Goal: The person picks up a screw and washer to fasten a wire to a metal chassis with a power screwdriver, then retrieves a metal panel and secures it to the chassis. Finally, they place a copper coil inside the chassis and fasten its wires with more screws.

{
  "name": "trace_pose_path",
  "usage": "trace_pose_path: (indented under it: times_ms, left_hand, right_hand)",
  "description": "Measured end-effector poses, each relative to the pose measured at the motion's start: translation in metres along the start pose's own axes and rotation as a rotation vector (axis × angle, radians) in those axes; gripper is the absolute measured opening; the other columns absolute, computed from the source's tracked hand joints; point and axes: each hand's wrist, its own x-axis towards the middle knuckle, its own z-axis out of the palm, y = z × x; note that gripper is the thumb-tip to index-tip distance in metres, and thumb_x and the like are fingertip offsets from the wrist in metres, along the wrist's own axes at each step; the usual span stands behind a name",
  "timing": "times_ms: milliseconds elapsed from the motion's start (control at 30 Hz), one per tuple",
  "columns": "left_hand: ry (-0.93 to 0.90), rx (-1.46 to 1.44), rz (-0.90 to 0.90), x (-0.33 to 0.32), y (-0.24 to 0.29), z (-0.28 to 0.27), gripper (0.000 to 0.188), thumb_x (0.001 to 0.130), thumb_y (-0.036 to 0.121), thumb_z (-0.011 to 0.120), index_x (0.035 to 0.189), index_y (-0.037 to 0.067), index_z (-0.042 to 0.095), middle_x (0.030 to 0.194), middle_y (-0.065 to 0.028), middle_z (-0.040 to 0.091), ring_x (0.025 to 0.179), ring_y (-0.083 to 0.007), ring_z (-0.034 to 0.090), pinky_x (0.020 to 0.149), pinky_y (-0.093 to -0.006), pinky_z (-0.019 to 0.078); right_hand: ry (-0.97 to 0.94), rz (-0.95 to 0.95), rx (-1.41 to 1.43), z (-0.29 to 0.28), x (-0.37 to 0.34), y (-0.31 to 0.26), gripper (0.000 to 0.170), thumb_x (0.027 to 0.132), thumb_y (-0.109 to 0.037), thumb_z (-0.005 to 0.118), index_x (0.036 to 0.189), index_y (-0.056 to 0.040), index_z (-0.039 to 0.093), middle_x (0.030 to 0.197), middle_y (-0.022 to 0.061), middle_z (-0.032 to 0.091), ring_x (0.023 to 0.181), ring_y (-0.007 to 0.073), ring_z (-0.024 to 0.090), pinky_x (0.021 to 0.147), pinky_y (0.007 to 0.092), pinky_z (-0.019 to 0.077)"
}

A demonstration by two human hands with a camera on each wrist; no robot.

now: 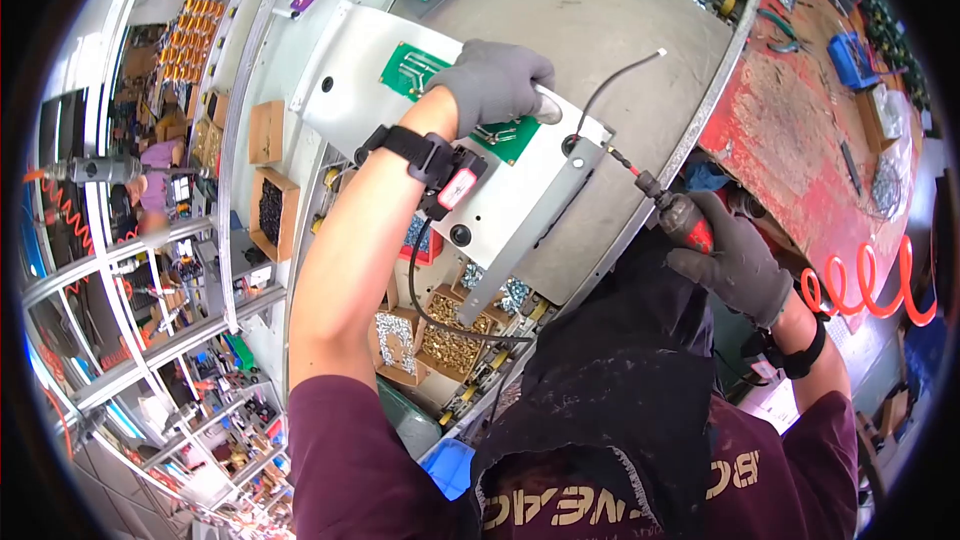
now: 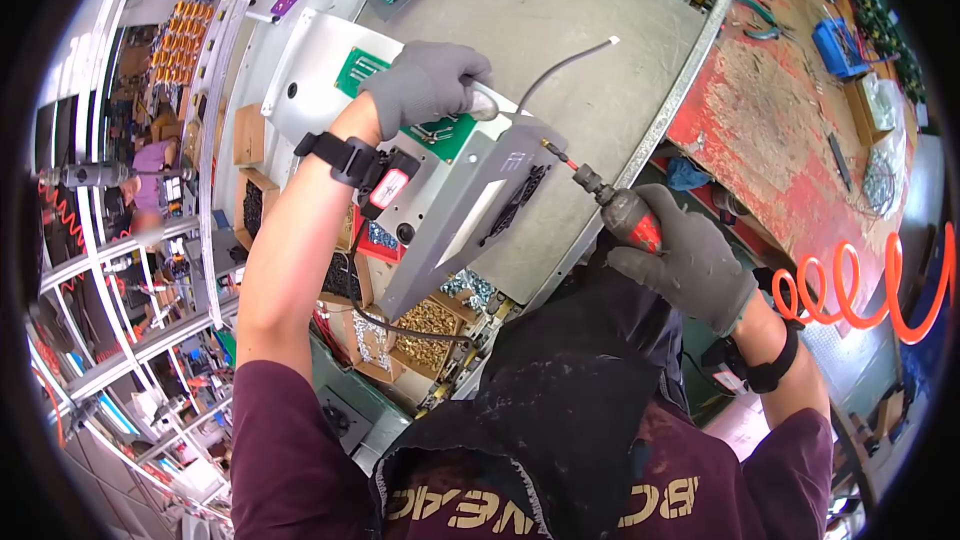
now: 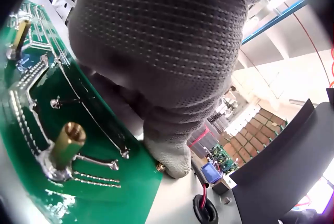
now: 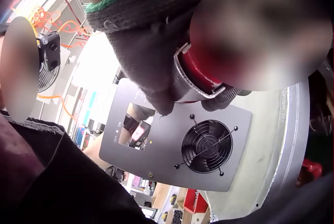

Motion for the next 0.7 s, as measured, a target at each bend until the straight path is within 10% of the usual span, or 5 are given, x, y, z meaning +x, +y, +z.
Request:
trace_pose_path:
  times_ms: [267, 400, 467, 533, 700]
  left_hand:
    - [0.410, 0.143, -0.012, -0.059, -0.025, 0.005, 0.037, 0.075, 0.033, 0.068, 0.108, 0.016, 0.065, 0.112, -0.0084, 0.060, 0.101, -0.0256, 0.057, 0.082, -0.0341, 0.0456]
    - [1.483, -0.499, -0.371, -0.160, -0.108, 0.059, 0.030, 0.080, 0.019, 0.064, 0.108, 0.009, 0.063, 0.101, -0.0116, 0.063, 0.089, -0.0194, 0.061, 0.081, -0.0300, 0.0472]
    - [1.516, -0.594, -0.916, -0.198, -0.129, 0.103, 0.027, 0.082, 0.020, 0.058, 0.104, 0.005, 0.064, 0.097, -0.0164, 0.065, 0.091, -0.0317, 0.062, 0.081, -0.0369, 0.0485]
    - [1.012, -0.568, -1.284, -0.213, -0.157, 0.176, 0.028, 0.084, 0.025, 0.056, 0.104, 0.006, 0.065, 0.094, -0.0181, 0.066, 0.090, -0.0327, 0.063, 0.083, -0.0374, 0.0479]
    - [0.510, -0.808, -1.178, -0.181, -0.139, 0.256, 0.033, 0.083, 0.034, 0.058, 0.107, 0.013, 0.064, 0.100, -0.0194, 0.065, 0.097, -0.0336, 0.062, 0.085, -0.0412, 0.0472]
  right_hand:
    - [-0.054, 0.005, 0.067, -0.021, 0.009, 0.021, 0.066, 0.066, -0.038, 0.078, 0.116, -0.0034, 0.051, 0.094, 0.0114, 0.063, 0.087, 0.0255, 0.063, 0.077, 0.0345, 0.0472]
    - [0.059, -0.053, -0.814, -0.050, 0.038, 0.118, 0.038, 0.070, -0.036, 0.070, 0.090, -0.0089, 0.053, 0.084, 0.0124, 0.059, 0.081, 0.0326, 0.057, 0.080, 0.0453, 0.0403]
    - [-0.003, -0.071, -0.999, -0.071, 0.056, 0.176, 0.027, 0.076, -0.029, 0.064, 0.089, -0.0095, 0.052, 0.089, 0.0123, 0.056, 0.087, 0.0309, 0.054, 0.090, 0.0447, 0.0366]
    - [-0.065, -0.147, -1.241, -0.092, 0.064, 0.231, 0.022, 0.079, -0.016, 0.057, 0.099, -0.0085, 0.054, 0.105, 0.0149, 0.055, 0.104, 0.0330, 0.050, 0.099, 0.0455, 0.0334]
    - [0.000, -0.226, -1.280, -0.112, 0.060, 0.235, 0.030, 0.081, -0.006, 0.051, 0.110, -0.0045, 0.052, 0.117, 0.0113, 0.053, 0.116, 0.0317, 0.044, 0.106, 0.0426, 0.0292]
